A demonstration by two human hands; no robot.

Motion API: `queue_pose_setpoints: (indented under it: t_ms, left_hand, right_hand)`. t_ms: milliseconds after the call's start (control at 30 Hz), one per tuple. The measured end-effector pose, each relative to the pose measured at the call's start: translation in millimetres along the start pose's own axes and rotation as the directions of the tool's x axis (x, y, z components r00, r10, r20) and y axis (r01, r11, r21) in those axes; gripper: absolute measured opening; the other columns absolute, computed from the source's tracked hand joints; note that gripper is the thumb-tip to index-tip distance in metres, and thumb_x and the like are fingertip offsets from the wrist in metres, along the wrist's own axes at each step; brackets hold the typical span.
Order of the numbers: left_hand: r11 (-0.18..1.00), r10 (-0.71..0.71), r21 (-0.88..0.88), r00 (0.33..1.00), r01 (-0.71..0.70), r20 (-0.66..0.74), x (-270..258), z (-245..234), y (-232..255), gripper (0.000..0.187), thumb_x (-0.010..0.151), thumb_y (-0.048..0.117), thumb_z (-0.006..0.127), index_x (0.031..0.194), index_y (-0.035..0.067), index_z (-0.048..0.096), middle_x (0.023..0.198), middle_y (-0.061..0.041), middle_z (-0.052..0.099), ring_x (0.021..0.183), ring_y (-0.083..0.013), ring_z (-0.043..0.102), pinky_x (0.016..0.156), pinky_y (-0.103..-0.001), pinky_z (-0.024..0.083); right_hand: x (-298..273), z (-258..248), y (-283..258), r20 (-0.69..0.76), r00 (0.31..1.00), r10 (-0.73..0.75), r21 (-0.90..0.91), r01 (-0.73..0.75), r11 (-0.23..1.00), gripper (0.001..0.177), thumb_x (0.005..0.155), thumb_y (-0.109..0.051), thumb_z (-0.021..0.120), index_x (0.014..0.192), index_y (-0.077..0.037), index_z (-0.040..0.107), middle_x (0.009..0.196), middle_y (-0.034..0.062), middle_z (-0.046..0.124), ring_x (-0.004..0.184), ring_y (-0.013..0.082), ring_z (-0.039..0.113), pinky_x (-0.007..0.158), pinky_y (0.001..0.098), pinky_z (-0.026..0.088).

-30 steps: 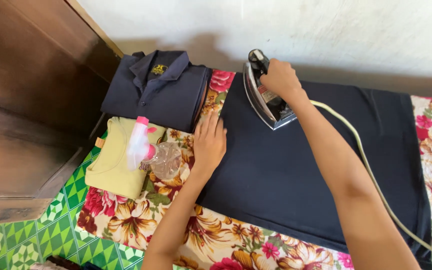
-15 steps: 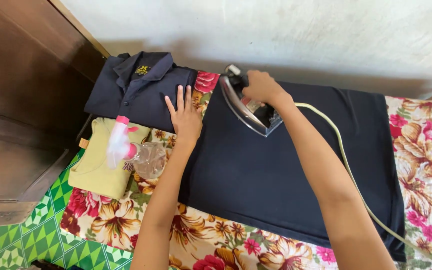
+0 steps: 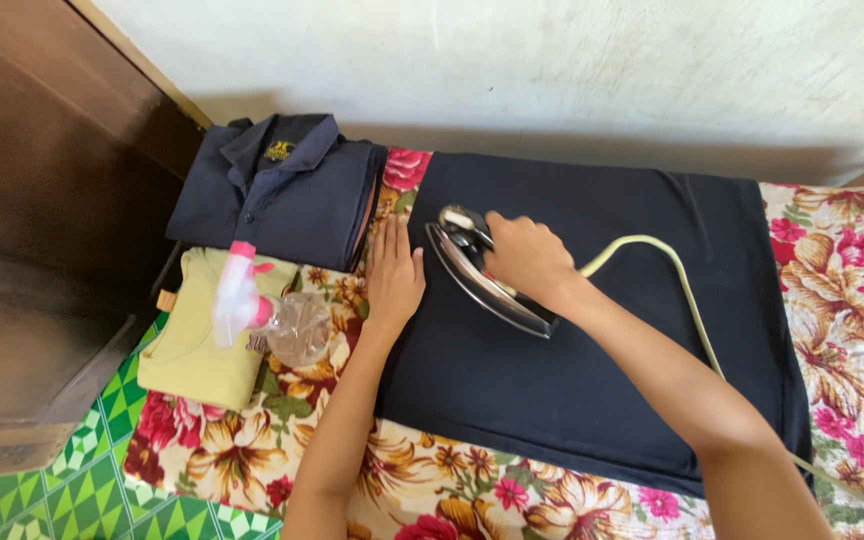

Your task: The recorder is ironing a black t-shirt and organizing other folded shirts on a table.

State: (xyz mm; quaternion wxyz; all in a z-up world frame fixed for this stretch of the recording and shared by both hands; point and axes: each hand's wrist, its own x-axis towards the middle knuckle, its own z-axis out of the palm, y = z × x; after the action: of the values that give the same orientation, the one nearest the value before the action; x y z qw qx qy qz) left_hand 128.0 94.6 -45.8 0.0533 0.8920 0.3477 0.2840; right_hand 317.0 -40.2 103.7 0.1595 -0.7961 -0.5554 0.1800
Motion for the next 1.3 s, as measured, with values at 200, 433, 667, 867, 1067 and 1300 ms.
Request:
queue_pose_setpoints:
  t_ms: [200,433,667,867,1067,1300]
  left_hand:
    - [0.999,-0.041,0.039,0.989,0.036,0.142,3.0,-10.5,6.2,0.057,0.109,0.04,0.041,0.161,0.016,0.036,0.165,-0.019,0.033,0.149,-0.042,0.035,0.12,-0.054,0.028]
    - [0.991,-0.077,0.125,0.964,0.046,0.256,2.6,-3.1,-1.0,0.06,0.106,0.052,0.04,0.159,0.024,0.038,0.167,-0.018,0.025,0.149,-0.0475,0.024,0.116,-0.059,0.023]
    - [0.994,-0.032,0.106,0.981,0.012,0.193,3.2,-9.2,2.8,0.061,0.104,0.05,0.049,0.156,0.02,0.046,0.165,-0.021,0.031,0.15,-0.0472,0.026,0.118,-0.059,0.025]
    - [0.995,-0.028,0.104,0.98,0.007,0.199,1.6,-6.5,2.0,0.06,0.105,0.048,0.048,0.155,0.015,0.047,0.163,-0.023,0.033,0.149,-0.0485,0.027,0.118,-0.061,0.024]
    - [0.991,0.012,0.127,0.982,-0.037,0.19,8.3,-17.7,42.0,0.06,0.106,0.047,0.048,0.15,0.006,0.049,0.164,-0.024,0.032,0.152,-0.0458,0.025,0.119,-0.067,0.02]
    - [0.987,0.158,-0.024,0.946,-0.158,0.281,-9.6,9.2,58.5,0.07,0.105,0.051,0.046,0.156,0.003,0.04,0.166,-0.022,0.028,0.154,-0.0407,0.021,0.119,-0.067,0.014]
  right_hand:
    - [98.7,7.0,-3.7,-0.167,0.981,0.104,0.012,-0.104,0.995,0.026,0.082,-0.012,0.063,0.106,-0.003,0.064,0.101,0.0288,0.07,0.097,0.0502,0.068,0.082,0.0569,0.057]
    - [129.4,11.9,44.0,-0.255,0.946,0.2,0.061,-0.191,0.98,0.024,0.087,-0.014,0.061,0.108,-0.002,0.065,0.104,0.03,0.07,0.099,0.0504,0.068,0.083,0.0579,0.056]
    - [-22.2,-20.2,96.2,-0.183,0.98,0.081,0.013,-0.08,0.997,0.036,0.079,-0.019,0.071,0.109,-0.002,0.061,0.097,0.0293,0.07,0.096,0.0514,0.066,0.084,0.0586,0.053]
    - [-181.9,-33.2,135.1,-0.088,0.936,0.341,0.034,-0.339,0.94,0.041,0.082,-0.025,0.071,0.115,-0.004,0.061,0.092,0.0282,0.073,0.094,0.0472,0.069,0.084,0.0568,0.053]
    - [-220.1,-41.7,161.1,-0.124,0.792,0.597,0.067,-0.594,0.802,0.038,0.086,-0.025,0.068,0.117,-0.006,0.06,0.091,0.0311,0.072,0.093,0.0514,0.069,0.084,0.0596,0.052]
    - [-77.0,-38.0,268.2,-0.36,0.866,0.348,-0.06,-0.394,0.917,0.036,0.082,-0.023,0.07,0.11,-0.002,0.063,0.097,0.0302,0.071,0.095,0.0509,0.068,0.083,0.0595,0.053]
